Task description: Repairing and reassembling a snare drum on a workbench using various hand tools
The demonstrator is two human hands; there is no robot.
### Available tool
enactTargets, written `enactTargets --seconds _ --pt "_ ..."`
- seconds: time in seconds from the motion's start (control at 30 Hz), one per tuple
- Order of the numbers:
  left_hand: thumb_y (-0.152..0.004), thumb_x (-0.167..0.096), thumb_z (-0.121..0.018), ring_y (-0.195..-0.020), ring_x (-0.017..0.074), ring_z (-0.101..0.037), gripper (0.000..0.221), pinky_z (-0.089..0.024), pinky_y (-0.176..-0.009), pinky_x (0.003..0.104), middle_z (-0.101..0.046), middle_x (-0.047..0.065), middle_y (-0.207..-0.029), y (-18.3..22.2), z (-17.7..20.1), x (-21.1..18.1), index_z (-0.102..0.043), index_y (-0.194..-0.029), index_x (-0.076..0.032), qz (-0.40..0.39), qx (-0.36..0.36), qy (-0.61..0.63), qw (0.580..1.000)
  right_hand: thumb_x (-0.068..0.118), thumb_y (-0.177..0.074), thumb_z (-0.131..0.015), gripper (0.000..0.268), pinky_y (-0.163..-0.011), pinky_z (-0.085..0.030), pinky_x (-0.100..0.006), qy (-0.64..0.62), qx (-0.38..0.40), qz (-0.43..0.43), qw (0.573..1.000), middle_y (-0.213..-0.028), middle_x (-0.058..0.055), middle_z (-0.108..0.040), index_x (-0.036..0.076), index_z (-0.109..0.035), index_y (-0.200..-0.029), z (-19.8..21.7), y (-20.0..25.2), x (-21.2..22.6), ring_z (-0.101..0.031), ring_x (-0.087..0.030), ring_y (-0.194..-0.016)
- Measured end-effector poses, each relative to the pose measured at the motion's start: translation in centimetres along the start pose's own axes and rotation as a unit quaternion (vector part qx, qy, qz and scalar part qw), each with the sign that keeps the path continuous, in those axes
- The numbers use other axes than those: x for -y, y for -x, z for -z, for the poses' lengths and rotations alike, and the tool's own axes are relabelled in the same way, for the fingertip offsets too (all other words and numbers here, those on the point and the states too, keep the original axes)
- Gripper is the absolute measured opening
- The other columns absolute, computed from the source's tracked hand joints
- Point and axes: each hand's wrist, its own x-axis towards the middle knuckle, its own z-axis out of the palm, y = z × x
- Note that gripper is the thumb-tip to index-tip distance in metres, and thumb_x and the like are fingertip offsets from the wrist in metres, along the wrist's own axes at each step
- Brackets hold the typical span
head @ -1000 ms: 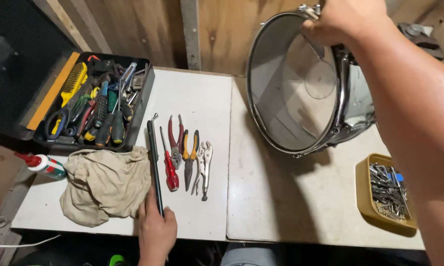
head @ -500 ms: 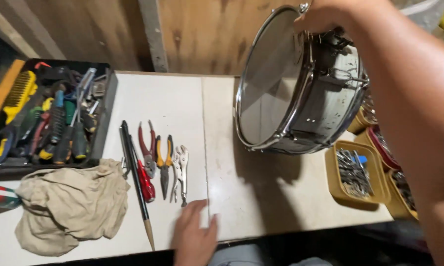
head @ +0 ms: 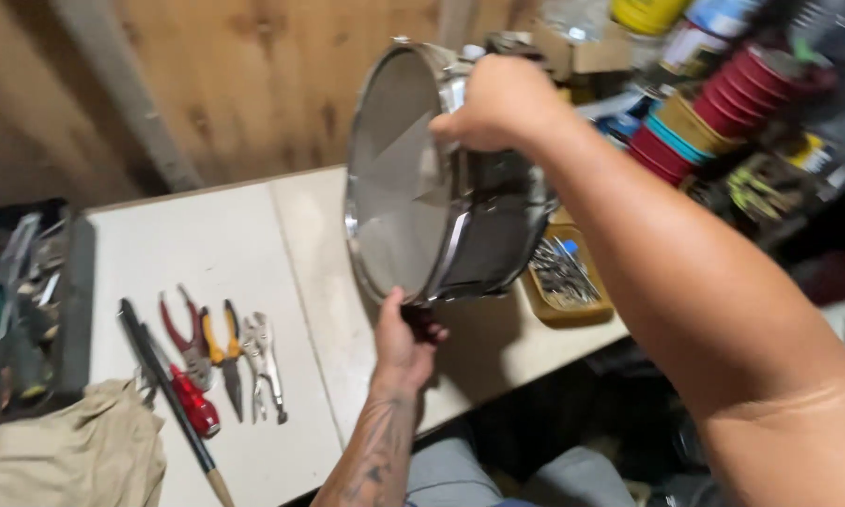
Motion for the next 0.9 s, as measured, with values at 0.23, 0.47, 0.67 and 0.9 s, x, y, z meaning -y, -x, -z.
enactTargets --seconds 0.23,0.47,0.67,0.9 --pt "-0.09 -0.032 -0.068 -0.072 0.025 -0.068 0.022 -0.056 -0.057 0.043 -0.071 0.009 -0.086 5.9 3.7 -3.8 -0.069 -0.101 -0.013 -0.118 -0.145 -0.027 0.982 0.057 -0.084 -0.062 0.055 -0.072 -0.052 -0.05 -0.115 0.024 -0.027 0.993 -0.083 -0.017 -0.069 0.003 -0.066 -0.079 -1.7 8.8 -3.2 -0.066 -0.037 -0.079" --pt "-0.098 -0.026 -0.068 -0.072 0.0271 -0.064 0.025 -0.059 -0.055 0.049 -0.065 0.017 -0.085 7.4 9.3 -7.2 -0.06 -0.094 -0.002 -0.212 -0.16 -0.184 0.946 0.052 -0.079 -0.075 0.042 -0.063 -0.042 -0.041 -0.332 0.029 -0.164 0.929 -0.071 -0.005 -0.066 0.015 -0.057 -0.072 -17.0 15.1 -8.2 -0.057 -0.022 -0.066" --pt "-0.094 -0.027 -0.064 -0.052 0.028 -0.06 0.035 -0.058 -0.047 0.044 -0.059 0.019 -0.065 9.9 6.0 -10.0 -0.06 -0.081 0.005 -0.205 -0.159 -0.48 0.838 0.045 -0.083 -0.08 0.049 -0.059 -0.036 -0.035 -0.485 -0.017 -0.198 0.852 -0.055 0.001 -0.049 0.016 -0.05 -0.056 -29.6 19.9 -10.0 -0.043 -0.012 -0.059" --pt "-0.095 -0.055 -0.067 -0.094 0.0343 -0.056 0.052 -0.043 -0.081 0.046 -0.065 0.019 -0.097 5.1 9.4 -11.6 -0.068 -0.101 -0.004 -0.265 -0.186 -0.541 0.776 0.043 -0.083 -0.079 0.042 -0.085 -0.046 -0.041 -0.532 0.065 -0.032 0.843 -0.096 -0.013 -0.065 0.006 -0.067 -0.098 -28.2 24.0 -10.7 -0.057 -0.027 -0.096"
